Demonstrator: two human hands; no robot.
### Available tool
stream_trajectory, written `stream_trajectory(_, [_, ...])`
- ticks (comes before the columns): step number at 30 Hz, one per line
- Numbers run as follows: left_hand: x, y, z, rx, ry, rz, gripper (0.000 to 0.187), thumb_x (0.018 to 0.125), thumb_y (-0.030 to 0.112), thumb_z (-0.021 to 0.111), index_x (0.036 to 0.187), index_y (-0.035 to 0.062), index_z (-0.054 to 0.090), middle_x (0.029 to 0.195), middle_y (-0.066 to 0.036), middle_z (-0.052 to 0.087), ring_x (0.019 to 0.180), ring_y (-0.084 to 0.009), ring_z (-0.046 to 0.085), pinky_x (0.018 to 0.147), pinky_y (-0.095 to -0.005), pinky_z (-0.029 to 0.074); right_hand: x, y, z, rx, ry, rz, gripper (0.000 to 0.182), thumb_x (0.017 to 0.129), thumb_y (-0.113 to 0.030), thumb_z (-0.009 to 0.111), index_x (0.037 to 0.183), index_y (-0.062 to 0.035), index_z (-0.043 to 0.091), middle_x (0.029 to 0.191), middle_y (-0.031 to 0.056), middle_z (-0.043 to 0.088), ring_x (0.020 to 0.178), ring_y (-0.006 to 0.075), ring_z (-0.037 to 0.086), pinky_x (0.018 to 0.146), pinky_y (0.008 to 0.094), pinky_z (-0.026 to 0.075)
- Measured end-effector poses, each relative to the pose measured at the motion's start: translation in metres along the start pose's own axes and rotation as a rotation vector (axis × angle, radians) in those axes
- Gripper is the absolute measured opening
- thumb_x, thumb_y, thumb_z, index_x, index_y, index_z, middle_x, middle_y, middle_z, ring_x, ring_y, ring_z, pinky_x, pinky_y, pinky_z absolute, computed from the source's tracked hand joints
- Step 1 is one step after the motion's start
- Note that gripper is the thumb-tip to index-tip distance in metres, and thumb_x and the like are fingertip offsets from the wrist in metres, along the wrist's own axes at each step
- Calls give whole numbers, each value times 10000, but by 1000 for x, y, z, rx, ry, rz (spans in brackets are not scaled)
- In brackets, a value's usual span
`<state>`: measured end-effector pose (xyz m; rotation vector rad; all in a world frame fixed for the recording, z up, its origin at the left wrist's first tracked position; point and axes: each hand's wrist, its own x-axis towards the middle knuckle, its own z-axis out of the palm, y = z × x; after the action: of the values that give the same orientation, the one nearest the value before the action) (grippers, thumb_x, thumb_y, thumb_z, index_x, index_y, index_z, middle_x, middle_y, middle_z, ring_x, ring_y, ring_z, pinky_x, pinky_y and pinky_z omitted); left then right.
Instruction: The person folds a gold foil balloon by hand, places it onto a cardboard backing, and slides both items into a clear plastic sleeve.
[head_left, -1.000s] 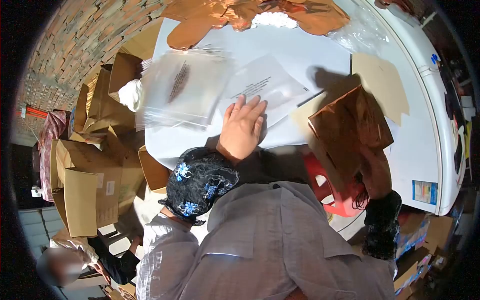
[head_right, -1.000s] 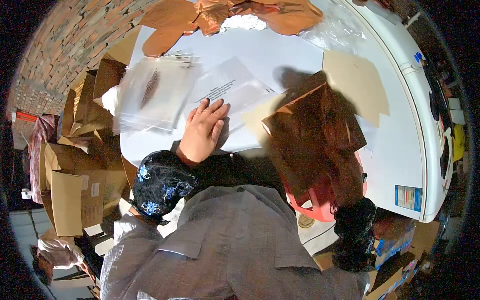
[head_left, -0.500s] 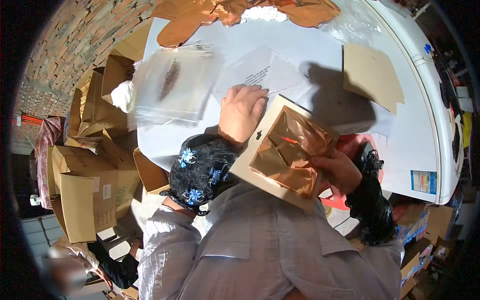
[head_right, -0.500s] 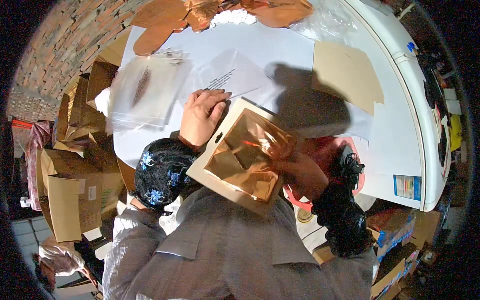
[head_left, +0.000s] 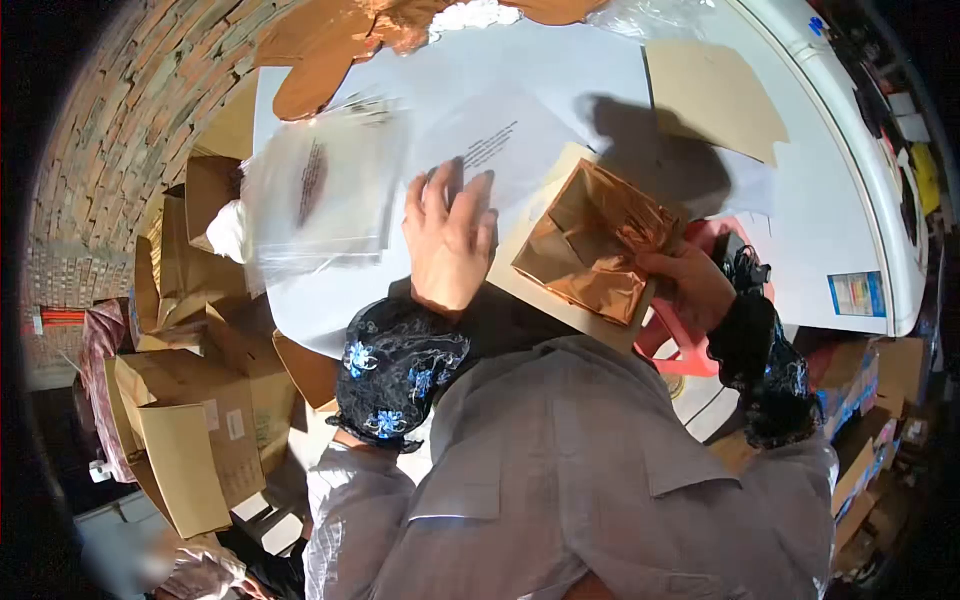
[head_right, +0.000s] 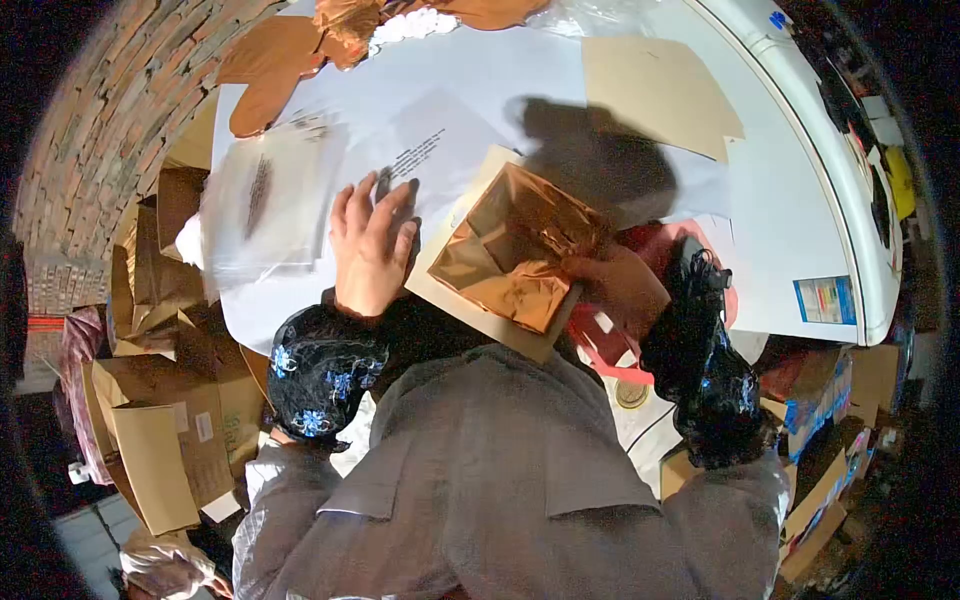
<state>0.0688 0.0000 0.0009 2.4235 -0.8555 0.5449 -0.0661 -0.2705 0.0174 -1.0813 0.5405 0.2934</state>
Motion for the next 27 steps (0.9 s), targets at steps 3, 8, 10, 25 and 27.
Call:
stream_trajectory(3, [-5,1,0,-31,55,-53,360,838,116,726,1187,107,640,1221,-187,552,1146,-420,468,1000,-500,398,3,4,-3,51,5,-7,391,958,-52,598,1336,34,541,1198,131,675,1055,229,674,948,336,557])
stream_trajectory(8, [-9,9,1,-85,78,-89,246,810,71,728,1017,52,596,1076,-163,544,1008,-395,484,886,-486,418,1,5,2,51,-2,-8,400,961,-56,604,1347,25,535,1222,130,665,1088,228,664,945,319,561])
stream_trajectory(10, [-9,13,1,-50,52,-87,269,796,67,714,1027,28,582,1096,-188,545,1029,-411,487,891,-499,427,3,8,-2,79,-4,-9,394,963,-51,601,1345,21,539,1226,127,663,1094,224,662,947,313,561])
stream_trajectory(25, [-22,20,-14,-251,65,-317,312,838,65,729,1094,27,556,1012,-194,533,954,-377,522,829,-449,463,1,-1,11,66,-21,-44,419,967,-55,590,1375,12,525,1271,144,651,1111,229,665,989,338,546])
stream_trajectory(27, [-25,19,-14,-191,119,-309,296,844,72,740,1070,13,558,1016,-202,513,952,-365,516,801,-431,482,4,1,10,39,-12,-61,419,969,-55,584,1376,18,521,1274,150,650,1111,238,666,994,344,543])
